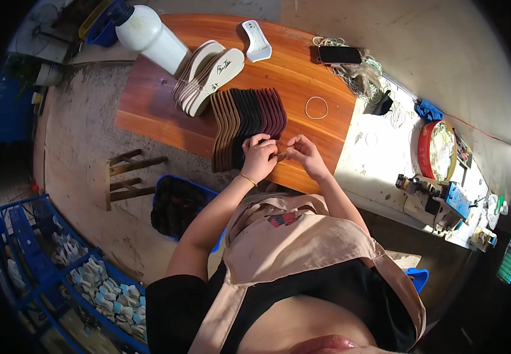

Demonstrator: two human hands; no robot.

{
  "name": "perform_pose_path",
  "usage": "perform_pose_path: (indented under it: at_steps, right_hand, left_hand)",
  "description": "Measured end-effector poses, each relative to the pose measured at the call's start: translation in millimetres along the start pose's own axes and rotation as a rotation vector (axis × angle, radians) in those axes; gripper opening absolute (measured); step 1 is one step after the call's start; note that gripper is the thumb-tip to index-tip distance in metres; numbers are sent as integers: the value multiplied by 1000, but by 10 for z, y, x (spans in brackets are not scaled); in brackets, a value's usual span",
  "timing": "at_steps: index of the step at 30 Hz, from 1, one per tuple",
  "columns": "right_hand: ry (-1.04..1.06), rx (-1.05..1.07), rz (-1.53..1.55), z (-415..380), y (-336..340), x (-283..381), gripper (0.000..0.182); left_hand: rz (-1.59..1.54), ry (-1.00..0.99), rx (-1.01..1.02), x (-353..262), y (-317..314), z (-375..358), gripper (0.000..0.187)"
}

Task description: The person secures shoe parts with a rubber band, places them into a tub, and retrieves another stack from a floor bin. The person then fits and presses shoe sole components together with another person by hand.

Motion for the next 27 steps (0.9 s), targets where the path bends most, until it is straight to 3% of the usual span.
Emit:
perform_pose_path:
  at_steps: [2,7,9,10,11,13,14,15,17,18,19,21,22,23,25,27]
  right_hand:
    - [151,-67,613,-4,15,35,21]
    - [163,-24,748,40,35,-223,23]
    - [-46,-77,462,51,87,-532,26]
    - [-87,-255,308,69,87,-555,26]
    - [-92,-253,311,145,-17,-542,26]
    - [-67,-405,166,228,-36,-475,30]
    - [-129,-324,271,257,-61,-541,46]
    - [-132,-325,270,305,-39,-670,46]
    - [348,-422,-457,342,-8,-560,54]
    - [-87,-323,-340,212,-143,-514,58]
    - [-87,-319,-333,234,-152,-551,58]
    - [129,-341,-574,245,-182,-469,56]
    - [39,-340,-575,243,-169,-450,55]
    - [257,-395,-729,264,-95,-450,55]
    - [113,-495,-533,342,114,-219,56]
    - [18,-521,-507,513,293,-235,64]
  left_hand:
    - [-92,-36,-61,-13,74,-25,14]
    - [-240,-120,-143,111,125,-60,16]
    - [-331,-160,-191,64,215,-131,17]
    - [-760,38,-105,84,221,-162,17]
    - [-1182,244,-8,95,103,-243,18]
    - [-1769,156,-10,-79,12,-414,16]
    - [-1631,215,-101,25,35,-584,21]
    - [-1491,269,-187,210,70,-784,25]
    - [-1095,402,-490,849,165,-1311,32]
    - [-978,505,-581,1226,117,-1595,33]
    - [-852,600,-675,1504,94,-1799,34]
    - [-813,659,-777,1790,141,-1700,36]
    - [-743,650,-744,1937,107,-1560,34]
    - [-526,566,-826,1852,277,-1324,26]
    - [-277,575,-695,1871,315,-1033,24]
    - [-307,479,-564,1970,178,-896,28]
Point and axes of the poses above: each hand's wrist, its own z-axis towards the middle knuckle, its own y-axis out of the back of the hand, x = y × z, the point moved 7 cm from there along z, towards the middle knuckle, and after that the axes turned 7 degrees about x, right-handed, at the moved point
